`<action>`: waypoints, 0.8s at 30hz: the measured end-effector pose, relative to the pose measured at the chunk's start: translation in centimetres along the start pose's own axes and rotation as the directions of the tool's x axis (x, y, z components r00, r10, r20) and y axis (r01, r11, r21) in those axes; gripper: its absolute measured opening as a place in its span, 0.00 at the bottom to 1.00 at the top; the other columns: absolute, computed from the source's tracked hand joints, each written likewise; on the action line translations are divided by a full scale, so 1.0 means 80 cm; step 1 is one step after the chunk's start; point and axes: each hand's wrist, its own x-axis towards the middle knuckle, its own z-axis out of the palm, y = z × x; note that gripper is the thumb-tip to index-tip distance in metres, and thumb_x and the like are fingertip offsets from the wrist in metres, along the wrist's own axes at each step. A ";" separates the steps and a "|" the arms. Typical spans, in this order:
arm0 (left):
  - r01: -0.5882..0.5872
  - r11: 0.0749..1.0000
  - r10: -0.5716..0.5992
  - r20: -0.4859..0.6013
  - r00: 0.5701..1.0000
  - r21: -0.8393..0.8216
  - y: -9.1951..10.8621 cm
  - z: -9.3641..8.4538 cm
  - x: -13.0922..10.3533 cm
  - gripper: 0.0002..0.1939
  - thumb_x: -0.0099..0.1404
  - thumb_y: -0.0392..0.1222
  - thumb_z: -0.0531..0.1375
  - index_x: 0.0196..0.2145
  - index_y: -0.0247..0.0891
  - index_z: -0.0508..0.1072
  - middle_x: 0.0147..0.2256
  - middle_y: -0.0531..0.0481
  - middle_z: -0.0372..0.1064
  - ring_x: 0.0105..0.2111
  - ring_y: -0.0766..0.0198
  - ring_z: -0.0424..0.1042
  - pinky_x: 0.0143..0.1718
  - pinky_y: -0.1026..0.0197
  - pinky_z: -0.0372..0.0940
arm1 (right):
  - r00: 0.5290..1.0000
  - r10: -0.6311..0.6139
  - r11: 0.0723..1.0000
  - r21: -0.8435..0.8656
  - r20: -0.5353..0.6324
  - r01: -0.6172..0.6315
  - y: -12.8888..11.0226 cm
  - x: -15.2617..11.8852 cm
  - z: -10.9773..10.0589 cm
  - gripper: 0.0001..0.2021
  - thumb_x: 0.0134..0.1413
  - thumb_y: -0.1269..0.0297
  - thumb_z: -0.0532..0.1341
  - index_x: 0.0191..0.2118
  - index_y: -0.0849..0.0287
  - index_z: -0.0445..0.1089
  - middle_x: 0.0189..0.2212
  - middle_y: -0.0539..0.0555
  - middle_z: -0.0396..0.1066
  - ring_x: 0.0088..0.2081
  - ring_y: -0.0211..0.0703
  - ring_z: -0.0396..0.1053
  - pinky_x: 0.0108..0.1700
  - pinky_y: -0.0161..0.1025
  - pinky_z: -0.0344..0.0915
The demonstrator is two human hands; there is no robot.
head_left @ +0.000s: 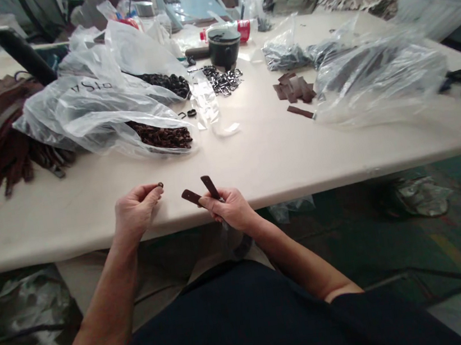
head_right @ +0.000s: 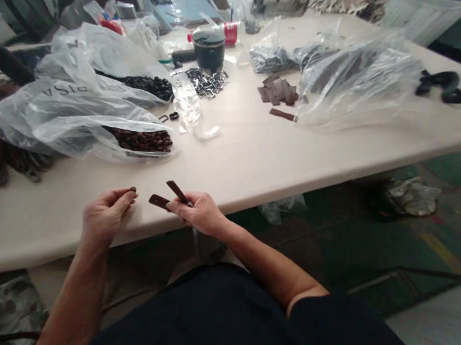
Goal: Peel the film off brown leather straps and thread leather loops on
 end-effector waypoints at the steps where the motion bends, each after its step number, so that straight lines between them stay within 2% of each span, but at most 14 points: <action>1: 0.041 0.998 -0.040 0.017 0.999 -0.049 0.001 0.000 -0.011 0.11 0.50 0.45 0.74 0.31 0.38 0.82 0.28 0.47 0.78 0.27 0.63 0.72 0.31 0.65 0.66 | 1.000 -0.005 1.000 -0.016 -0.015 0.004 0.000 -0.001 0.001 0.20 0.49 0.46 0.67 0.31 0.61 0.71 0.16 0.43 0.59 0.18 0.31 0.55 0.22 0.33 0.52; 4: 0.128 0.973 -0.117 0.066 0.991 -0.193 0.007 -0.001 -0.045 0.18 0.46 0.50 0.75 0.30 0.35 0.81 0.26 0.46 0.78 0.24 0.65 0.73 0.28 0.67 0.67 | 0.998 -0.050 0.997 -0.059 -0.041 0.048 -0.001 -0.003 0.008 0.17 0.49 0.49 0.67 0.32 0.61 0.73 0.18 0.43 0.59 0.21 0.31 0.54 0.24 0.34 0.52; 8: 0.282 0.883 -0.255 0.121 0.959 -0.375 0.018 0.003 -0.080 0.23 0.37 0.51 0.79 0.28 0.34 0.80 0.25 0.47 0.77 0.23 0.67 0.73 0.27 0.69 0.68 | 0.993 -0.115 0.984 -0.139 -0.017 0.112 0.000 -0.006 0.022 0.15 0.52 0.52 0.66 0.33 0.61 0.76 0.20 0.45 0.61 0.24 0.33 0.56 0.27 0.34 0.54; 15: 0.228 0.874 -0.206 0.096 0.974 -0.430 0.021 0.008 -0.101 0.18 0.44 0.48 0.77 0.29 0.34 0.81 0.24 0.47 0.78 0.23 0.66 0.74 0.28 0.68 0.71 | 0.971 -0.238 0.939 -0.257 -0.004 0.229 0.009 -0.013 0.039 0.14 0.55 0.54 0.64 0.38 0.60 0.79 0.23 0.47 0.67 0.26 0.34 0.59 0.30 0.34 0.57; 18: 0.234 0.855 -0.234 0.057 0.971 -0.463 0.023 0.008 -0.101 0.12 0.47 0.42 0.75 0.28 0.33 0.81 0.26 0.48 0.77 0.23 0.68 0.74 0.27 0.69 0.71 | 0.977 -0.212 0.945 -0.247 0.037 0.215 0.010 -0.016 0.041 0.13 0.55 0.55 0.64 0.38 0.60 0.78 0.25 0.47 0.68 0.26 0.34 0.60 0.30 0.34 0.57; 20: 0.284 0.838 -0.283 0.075 0.956 -0.466 0.025 0.008 -0.100 0.09 0.48 0.38 0.74 0.28 0.33 0.81 0.26 0.48 0.77 0.22 0.70 0.72 0.26 0.71 0.70 | 0.983 -0.171 0.955 -0.234 0.069 0.182 0.010 -0.016 0.041 0.12 0.54 0.56 0.64 0.36 0.60 0.77 0.24 0.47 0.67 0.26 0.34 0.59 0.30 0.34 0.57; 24: 0.340 0.814 -0.318 0.128 0.939 -0.470 0.024 0.004 -0.101 0.12 0.45 0.34 0.73 0.31 0.33 0.81 0.26 0.50 0.75 0.20 0.72 0.70 0.22 0.73 0.68 | 0.987 -0.059 0.980 -0.182 0.151 0.086 0.008 -0.013 0.036 0.12 0.52 0.56 0.64 0.32 0.61 0.74 0.21 0.45 0.63 0.24 0.33 0.57 0.29 0.33 0.56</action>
